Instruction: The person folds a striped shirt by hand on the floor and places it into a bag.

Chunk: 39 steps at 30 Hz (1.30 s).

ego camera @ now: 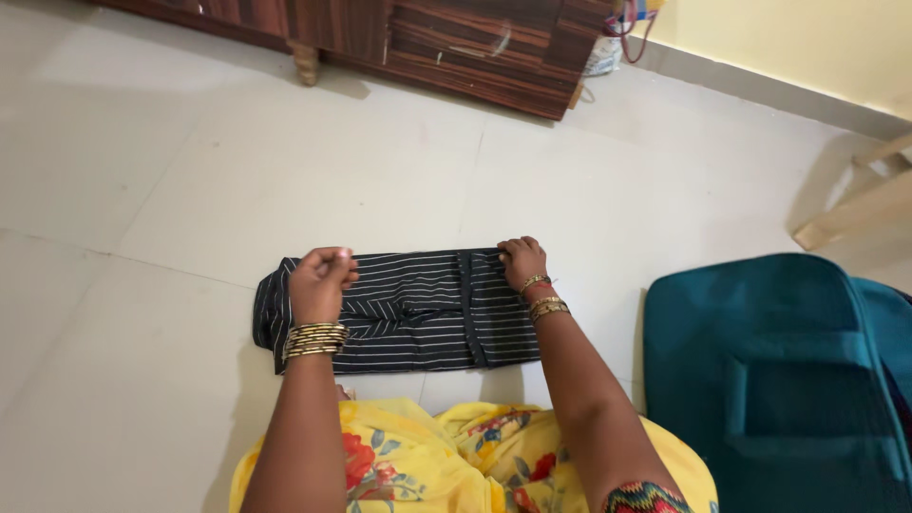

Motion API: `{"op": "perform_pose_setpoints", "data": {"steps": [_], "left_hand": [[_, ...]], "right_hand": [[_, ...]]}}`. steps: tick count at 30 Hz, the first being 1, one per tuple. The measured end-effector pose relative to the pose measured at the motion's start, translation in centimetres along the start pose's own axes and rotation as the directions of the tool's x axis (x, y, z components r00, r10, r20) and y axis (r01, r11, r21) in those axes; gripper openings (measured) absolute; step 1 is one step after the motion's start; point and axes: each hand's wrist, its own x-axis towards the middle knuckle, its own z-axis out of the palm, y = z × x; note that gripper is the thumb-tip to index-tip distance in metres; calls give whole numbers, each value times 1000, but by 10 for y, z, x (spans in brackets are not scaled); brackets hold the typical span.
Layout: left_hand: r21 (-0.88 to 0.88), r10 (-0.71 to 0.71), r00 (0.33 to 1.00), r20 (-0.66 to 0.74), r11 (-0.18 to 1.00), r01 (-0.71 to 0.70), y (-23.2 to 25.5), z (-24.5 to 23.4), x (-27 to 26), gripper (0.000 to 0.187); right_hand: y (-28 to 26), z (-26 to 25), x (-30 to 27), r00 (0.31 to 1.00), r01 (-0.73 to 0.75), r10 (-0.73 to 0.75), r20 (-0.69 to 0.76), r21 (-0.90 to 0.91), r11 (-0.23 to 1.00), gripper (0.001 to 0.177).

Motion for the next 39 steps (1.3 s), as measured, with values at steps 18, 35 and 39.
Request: {"op": "perform_pose_setpoints", "data": {"steps": [18, 35, 39], "left_hand": [[13, -19, 996, 88, 1000, 18, 0, 19, -7, 22], [11, -70, 993, 90, 998, 69, 3, 15, 0, 18], [-42, -19, 997, 69, 999, 21, 10, 12, 1, 17]], "right_hand": [[-10, 49, -27, 958, -274, 286, 36, -192, 942, 50], [29, -55, 2, 816, -572, 424, 392, 651, 499, 80], [22, -37, -70, 882, -464, 458, 106, 364, 808, 81]]}}
